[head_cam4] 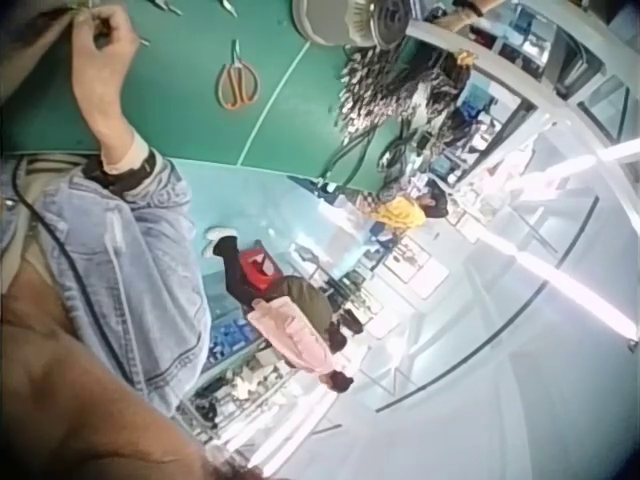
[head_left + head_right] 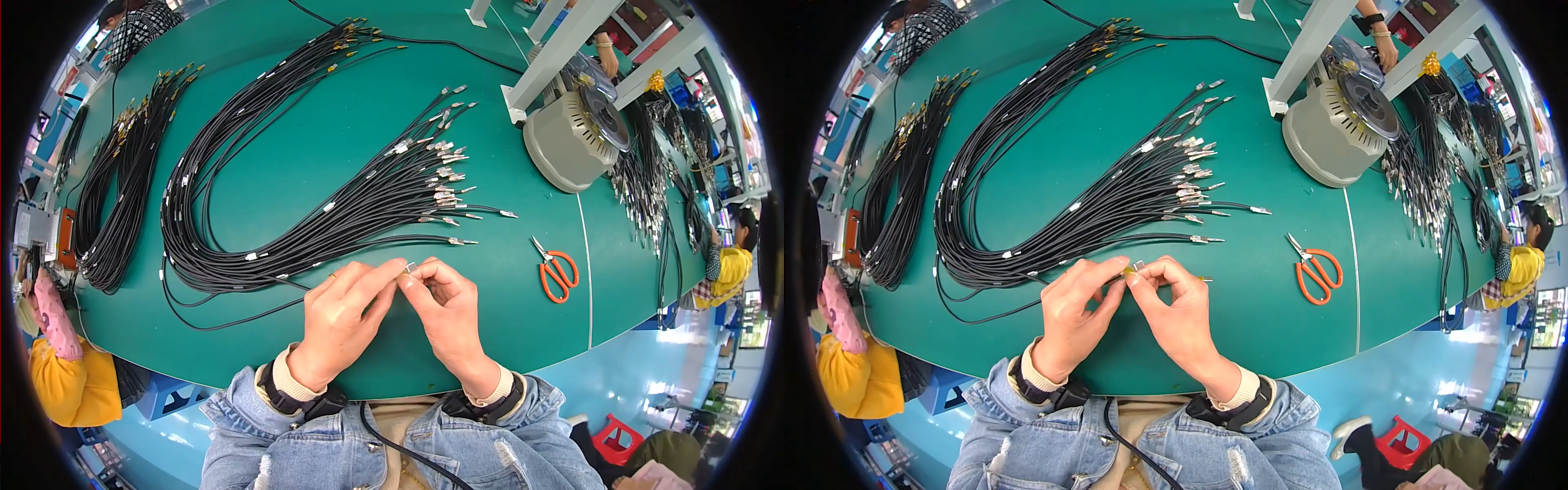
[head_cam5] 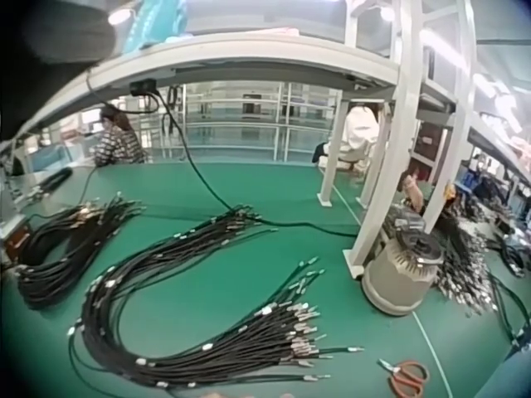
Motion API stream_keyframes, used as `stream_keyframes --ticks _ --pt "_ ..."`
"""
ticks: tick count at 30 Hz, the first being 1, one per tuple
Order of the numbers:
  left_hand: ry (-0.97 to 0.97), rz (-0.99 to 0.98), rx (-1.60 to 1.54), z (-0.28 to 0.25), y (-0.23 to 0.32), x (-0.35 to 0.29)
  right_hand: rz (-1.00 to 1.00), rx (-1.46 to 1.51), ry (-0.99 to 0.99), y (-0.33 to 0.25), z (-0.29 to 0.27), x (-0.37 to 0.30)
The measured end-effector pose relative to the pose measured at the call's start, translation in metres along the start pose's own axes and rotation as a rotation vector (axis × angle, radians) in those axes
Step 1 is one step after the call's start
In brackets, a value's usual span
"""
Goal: The person picks up a cable, presses a small yellow piece onto the connector by hand, and sets it back down. This process is repeated for several cables before the person gathers and rearranges them on the green work surface.
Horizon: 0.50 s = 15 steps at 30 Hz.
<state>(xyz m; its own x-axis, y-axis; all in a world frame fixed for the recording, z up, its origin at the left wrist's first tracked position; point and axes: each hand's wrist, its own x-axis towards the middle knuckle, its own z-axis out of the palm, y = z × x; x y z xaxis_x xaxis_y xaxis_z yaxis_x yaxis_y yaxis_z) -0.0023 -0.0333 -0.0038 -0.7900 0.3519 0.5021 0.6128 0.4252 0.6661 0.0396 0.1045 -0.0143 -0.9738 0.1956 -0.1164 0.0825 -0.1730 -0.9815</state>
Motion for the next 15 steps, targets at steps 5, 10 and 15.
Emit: stream_keyframes --ticks 5,10,15 --pt "0.056 0.12 0.037 0.003 -0.004 0.0 -0.01 0.054 -0.021 -0.003 0.002 -0.001" --pt "0.077 0.003 0.002 0.001 0.001 -0.002 0.05 0.087 -0.022 -0.009 0.004 -0.005" --pt "0.048 -0.067 -0.027 -0.002 0.005 -0.001 0.127 0.215 -0.042 -0.007 0.002 -0.007"
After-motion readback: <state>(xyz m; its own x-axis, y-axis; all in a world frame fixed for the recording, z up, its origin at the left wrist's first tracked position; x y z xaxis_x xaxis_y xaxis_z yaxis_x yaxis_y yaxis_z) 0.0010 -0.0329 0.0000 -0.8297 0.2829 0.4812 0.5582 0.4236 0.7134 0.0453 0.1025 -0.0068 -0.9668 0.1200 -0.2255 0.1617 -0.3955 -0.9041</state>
